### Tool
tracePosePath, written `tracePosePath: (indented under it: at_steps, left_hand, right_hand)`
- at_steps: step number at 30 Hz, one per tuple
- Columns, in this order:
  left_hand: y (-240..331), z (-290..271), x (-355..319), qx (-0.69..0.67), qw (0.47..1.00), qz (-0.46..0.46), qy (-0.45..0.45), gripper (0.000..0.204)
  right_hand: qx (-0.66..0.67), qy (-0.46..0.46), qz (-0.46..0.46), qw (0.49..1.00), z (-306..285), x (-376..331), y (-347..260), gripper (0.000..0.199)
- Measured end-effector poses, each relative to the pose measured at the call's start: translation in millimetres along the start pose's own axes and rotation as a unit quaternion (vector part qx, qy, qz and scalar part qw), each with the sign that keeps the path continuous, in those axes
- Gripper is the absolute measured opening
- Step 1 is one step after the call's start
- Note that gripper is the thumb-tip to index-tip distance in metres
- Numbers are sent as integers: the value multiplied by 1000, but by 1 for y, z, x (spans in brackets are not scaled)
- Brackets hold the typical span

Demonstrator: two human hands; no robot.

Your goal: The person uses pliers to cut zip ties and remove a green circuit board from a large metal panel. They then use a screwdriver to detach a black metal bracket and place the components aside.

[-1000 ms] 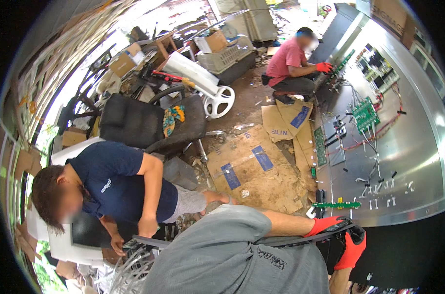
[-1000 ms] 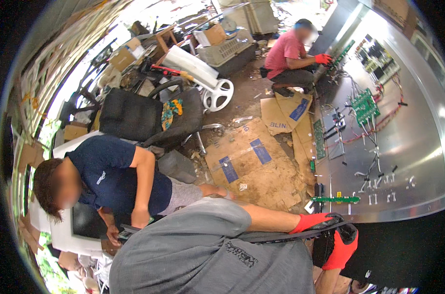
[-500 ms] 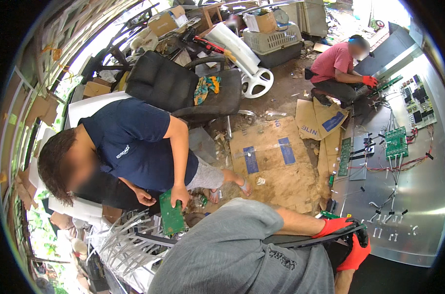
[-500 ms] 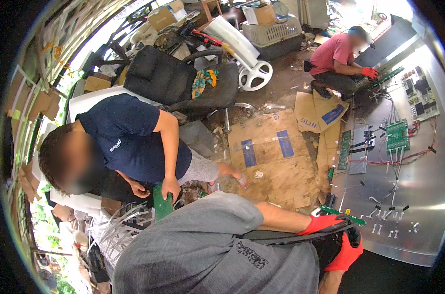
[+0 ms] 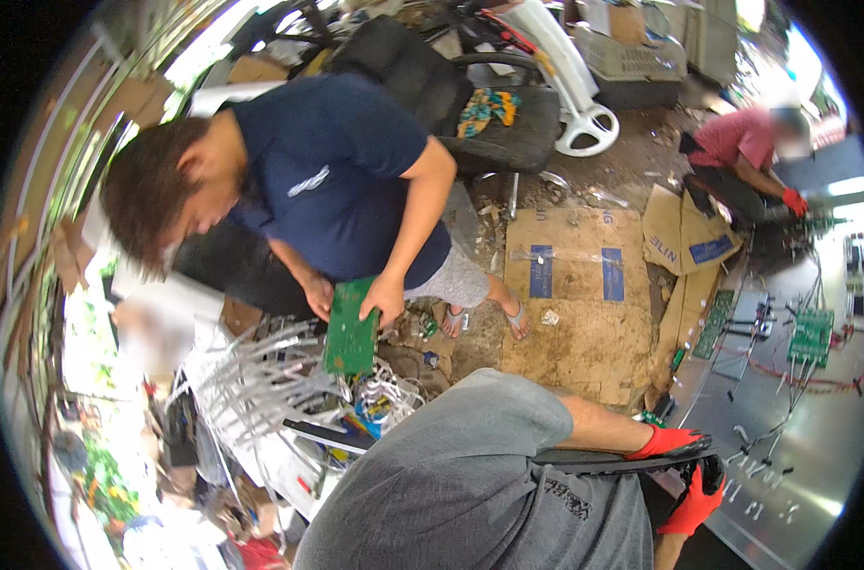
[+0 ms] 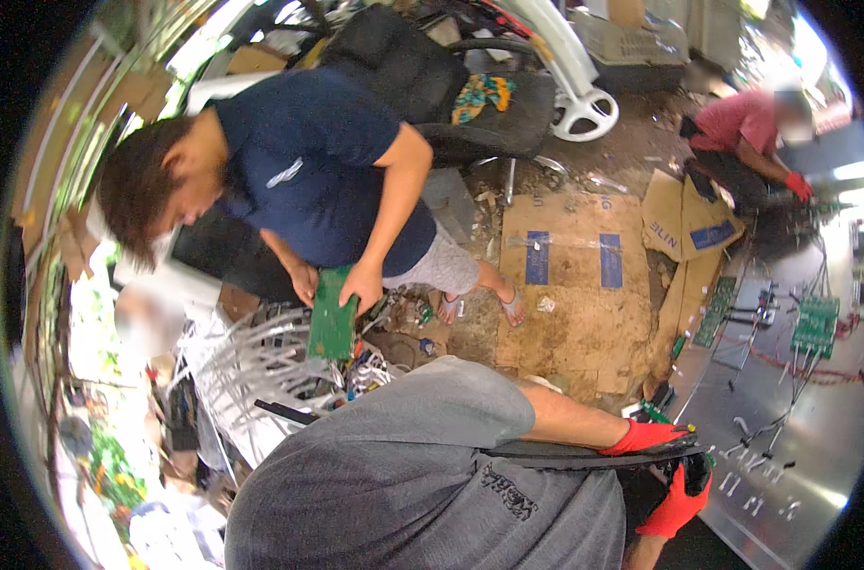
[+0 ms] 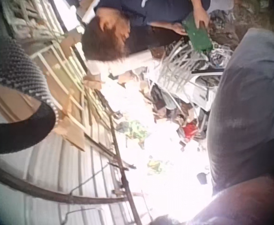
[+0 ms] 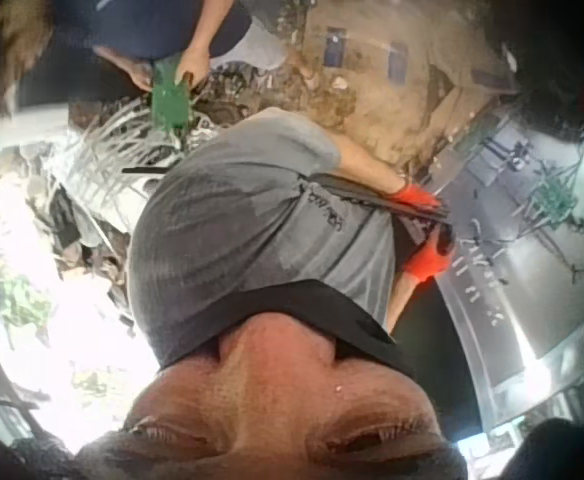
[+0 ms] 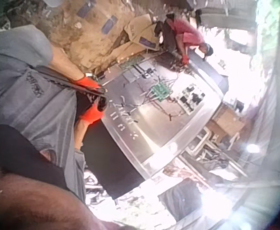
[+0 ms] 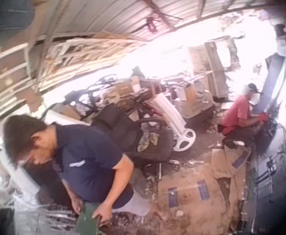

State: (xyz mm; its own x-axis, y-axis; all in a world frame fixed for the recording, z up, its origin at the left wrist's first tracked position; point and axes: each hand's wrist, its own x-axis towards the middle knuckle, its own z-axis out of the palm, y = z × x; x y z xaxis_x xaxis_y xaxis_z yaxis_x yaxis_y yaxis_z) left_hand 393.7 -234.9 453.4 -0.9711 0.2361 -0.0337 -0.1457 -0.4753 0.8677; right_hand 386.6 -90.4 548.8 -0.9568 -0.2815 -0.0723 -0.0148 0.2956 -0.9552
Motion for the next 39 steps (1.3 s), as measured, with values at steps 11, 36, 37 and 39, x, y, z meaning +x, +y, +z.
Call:
tracePosePath:
  at_steps: [11, 36, 37, 39]
  left_hand:
    - [-2, 63, -160, -329, 942, -1, 69, 48]
    - [85, 166, -222, -302, 945, 38, 115, 72]
    - [89, 167, -223, -291, 949, 26, 123, 72]
    - [98, 175, -220, -300, 946, -15, 122, 71]
  right_hand:
    - [108, -210, -41, 971, -19, -80, -13, 59]
    - [470, -260, -62, 841, -49, -141, -70, 73]
    - [487, -241, -44, 838, -51, -143, -75, 59]
    - [398, -271, -58, 875, -58, -137, -78, 53]
